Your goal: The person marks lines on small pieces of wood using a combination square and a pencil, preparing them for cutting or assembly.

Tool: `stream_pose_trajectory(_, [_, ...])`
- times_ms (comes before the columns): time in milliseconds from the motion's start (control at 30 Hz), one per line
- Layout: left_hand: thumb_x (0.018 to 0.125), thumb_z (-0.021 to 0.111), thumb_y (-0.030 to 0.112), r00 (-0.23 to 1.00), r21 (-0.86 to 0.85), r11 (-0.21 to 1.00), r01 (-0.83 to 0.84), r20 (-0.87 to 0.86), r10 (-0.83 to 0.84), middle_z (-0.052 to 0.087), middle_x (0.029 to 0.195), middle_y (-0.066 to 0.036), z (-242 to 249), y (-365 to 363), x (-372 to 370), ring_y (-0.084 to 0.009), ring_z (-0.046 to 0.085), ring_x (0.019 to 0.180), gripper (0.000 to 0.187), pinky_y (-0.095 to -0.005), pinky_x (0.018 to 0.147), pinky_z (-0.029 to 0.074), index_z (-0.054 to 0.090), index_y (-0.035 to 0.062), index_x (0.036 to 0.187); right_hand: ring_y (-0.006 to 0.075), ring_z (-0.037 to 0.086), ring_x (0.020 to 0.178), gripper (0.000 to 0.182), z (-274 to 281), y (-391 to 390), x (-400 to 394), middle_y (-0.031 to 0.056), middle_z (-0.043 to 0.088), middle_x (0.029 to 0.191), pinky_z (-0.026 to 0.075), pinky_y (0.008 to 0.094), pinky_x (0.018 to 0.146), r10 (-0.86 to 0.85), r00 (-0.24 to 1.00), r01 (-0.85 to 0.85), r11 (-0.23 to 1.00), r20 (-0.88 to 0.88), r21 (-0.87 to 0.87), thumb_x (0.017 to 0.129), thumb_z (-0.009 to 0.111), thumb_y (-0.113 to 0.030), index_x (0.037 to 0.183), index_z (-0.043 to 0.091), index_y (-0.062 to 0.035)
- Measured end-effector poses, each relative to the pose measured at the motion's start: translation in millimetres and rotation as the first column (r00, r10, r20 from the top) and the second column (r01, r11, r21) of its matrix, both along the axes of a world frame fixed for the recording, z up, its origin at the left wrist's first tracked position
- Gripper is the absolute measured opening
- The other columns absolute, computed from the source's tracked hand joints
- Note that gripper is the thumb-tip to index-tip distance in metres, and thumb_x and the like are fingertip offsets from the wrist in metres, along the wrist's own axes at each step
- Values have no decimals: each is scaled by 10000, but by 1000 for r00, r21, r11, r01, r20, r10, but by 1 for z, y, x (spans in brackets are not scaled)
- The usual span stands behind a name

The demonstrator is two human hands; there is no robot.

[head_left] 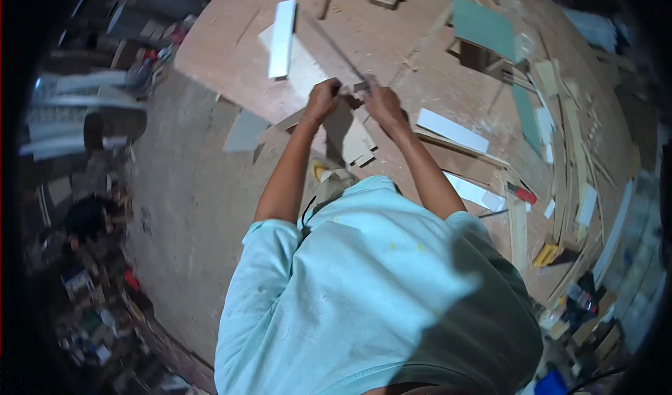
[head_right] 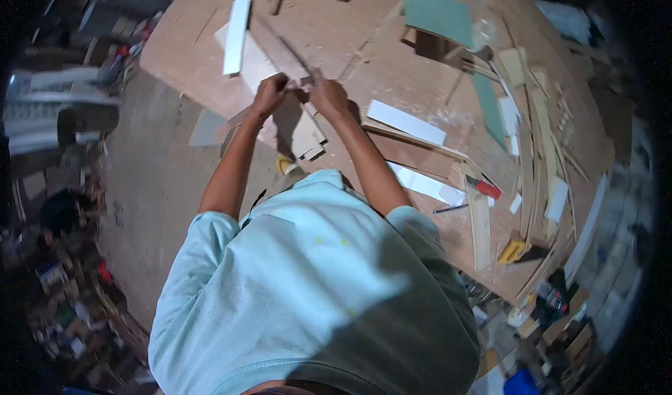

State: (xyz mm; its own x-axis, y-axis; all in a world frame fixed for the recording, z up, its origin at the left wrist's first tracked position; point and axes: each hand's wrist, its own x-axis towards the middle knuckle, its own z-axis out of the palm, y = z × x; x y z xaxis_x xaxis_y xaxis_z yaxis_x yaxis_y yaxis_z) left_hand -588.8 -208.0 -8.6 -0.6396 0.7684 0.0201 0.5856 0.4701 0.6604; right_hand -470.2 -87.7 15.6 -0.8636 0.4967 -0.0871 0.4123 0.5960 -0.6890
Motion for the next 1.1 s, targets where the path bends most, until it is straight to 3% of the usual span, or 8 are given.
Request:
stream_pose_trajectory(267, [736,585,187,940,164,982,-94,339,34,515,581,-57,14,19,4,-95,424,542,229,-263,511,377,544,-37,715,367,556,770,296,-6,2,10,221,571,768,437,448,669,-116,993,118,984,24,-130,732,533,-251,934,508,-38])
stream_pose_trajectory(600, [703,601,227,954,114,963,-243,208,216,551,608,-172,16,53,11,-238,520,536,272,-336,532,402,551,-39,685,348,561,760,302,-6,0,10,187,580,803,448,397,647,-418,891,396,906,-178,-148,728,564,-238,948,531,-35])
stream_pose_trajectory(733, [721,587,223,969,158,963,-217,152,193,538,600,-105,20,63,4,-121,473,575,262,-285,547,398,546,-35,706,261,544,559,202,-3,-1,9,135,540,608,433,355,547,-459,868,372,853,-187,-366,733,553,-207,771,524,-11])
stream_pose_trajectory(833, [698,598,150,976,144,976,-163,169,138,574,728,-187,32,70,1,-330,553,708,233,-371,658,436,572,-29,845,74,416,417,132,6,-2,18,1,450,535,338,244,349,-571,819,340,558,-53,-757,755,547,-151,684,484,-60])
stream_pose_trajectory(933, [703,579,107,993,231,968,-102,-29,112,553,892,-214,41,75,1,-334,536,835,266,-348,726,426,548,-21,934,53,382,383,138,10,1,21,-10,437,517,296,215,311,-630,776,304,403,-21,-863,774,527,-181,686,486,-83])
stream_pose_trajectory(1000, [704,567,89,982,301,953,-33,186,-24,519,1005,-213,29,74,-7,-304,514,925,337,-331,810,399,513,-30,1015,45,389,389,137,14,1,25,-6,444,523,299,203,316,-570,821,318,423,23,-849,793,505,-207,712,497,-96])
stream_pose_trajectory(1033, [705,565,93,964,314,949,23,244,-104,520,1022,-203,21,70,-6,-281,512,941,359,-344,832,386,505,-39,1033,89,402,397,186,-43,15,19,-17,422,529,327,225,326,-439,898,68,105,15,-992,767,554,-267,787,486,-95])
stream_pose_trajectory(1100, [759,546,149,703,384,923,29,649,-292,541,1002,-181,-45,81,-15,-247,533,896,346,-312,787,415,501,-38,1047,128,471,452,243,-14,-5,25,39,512,594,379,270,359,-574,819,448,660,-20,-603,763,512,-275,857,508,-51])
